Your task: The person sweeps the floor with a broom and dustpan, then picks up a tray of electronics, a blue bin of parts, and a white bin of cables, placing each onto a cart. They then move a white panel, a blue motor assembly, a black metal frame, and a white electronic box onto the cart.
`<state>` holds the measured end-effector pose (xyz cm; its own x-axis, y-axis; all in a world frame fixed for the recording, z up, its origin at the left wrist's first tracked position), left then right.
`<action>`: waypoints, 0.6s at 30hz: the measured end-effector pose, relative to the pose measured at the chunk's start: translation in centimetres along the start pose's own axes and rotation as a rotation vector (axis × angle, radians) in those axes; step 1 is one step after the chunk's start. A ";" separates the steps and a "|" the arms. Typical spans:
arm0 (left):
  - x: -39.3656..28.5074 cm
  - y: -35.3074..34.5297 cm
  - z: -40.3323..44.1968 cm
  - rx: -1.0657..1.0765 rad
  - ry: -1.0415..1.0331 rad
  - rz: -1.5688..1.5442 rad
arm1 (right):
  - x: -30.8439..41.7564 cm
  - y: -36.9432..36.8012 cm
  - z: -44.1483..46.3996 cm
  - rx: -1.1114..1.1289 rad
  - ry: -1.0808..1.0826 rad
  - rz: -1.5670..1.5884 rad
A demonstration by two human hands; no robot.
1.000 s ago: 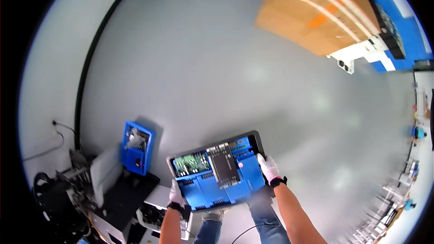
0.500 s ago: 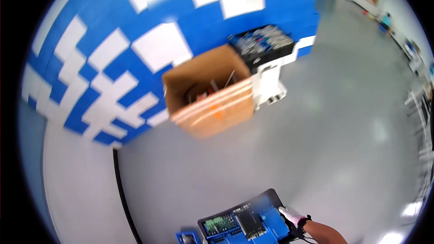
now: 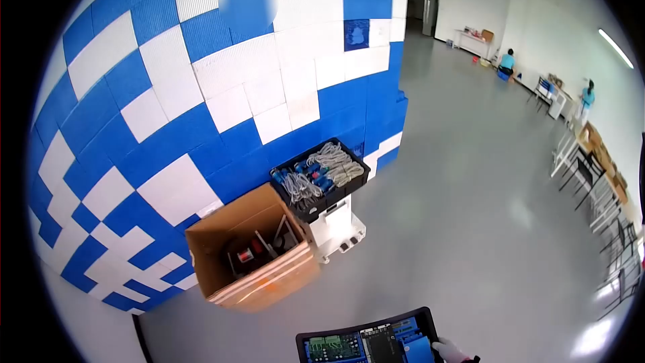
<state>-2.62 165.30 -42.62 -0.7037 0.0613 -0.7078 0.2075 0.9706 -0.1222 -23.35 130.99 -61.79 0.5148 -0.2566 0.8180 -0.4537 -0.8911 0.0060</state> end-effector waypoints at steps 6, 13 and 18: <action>-6.5 -10.5 7.9 0.038 0.053 0.074 | 9.0 7.2 4.9 -0.074 -0.086 -0.016; -11.6 -27.4 17.3 -0.014 0.008 0.074 | 15.9 18.8 19.5 -0.084 -0.011 -0.178; -14.0 -35.7 27.6 -0.023 -0.149 -0.114 | 26.1 28.2 29.4 -0.049 -0.056 -0.295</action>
<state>18.60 123.33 -47.55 -0.6131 -0.0825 -0.7857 0.1154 0.9745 -0.1924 -1.30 88.19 -57.13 0.6683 -0.0104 0.7438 -0.3123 -0.9114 0.2678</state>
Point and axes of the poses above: each hand's wrist, its own z-axis towards the middle knuckle, its own y-axis out of the back of the hand, x = y × z, the point moved 5 cm from there along z, towards the middle knuckle, and after that the axes turned 4 degrees about -z, right-handed, at the moved point
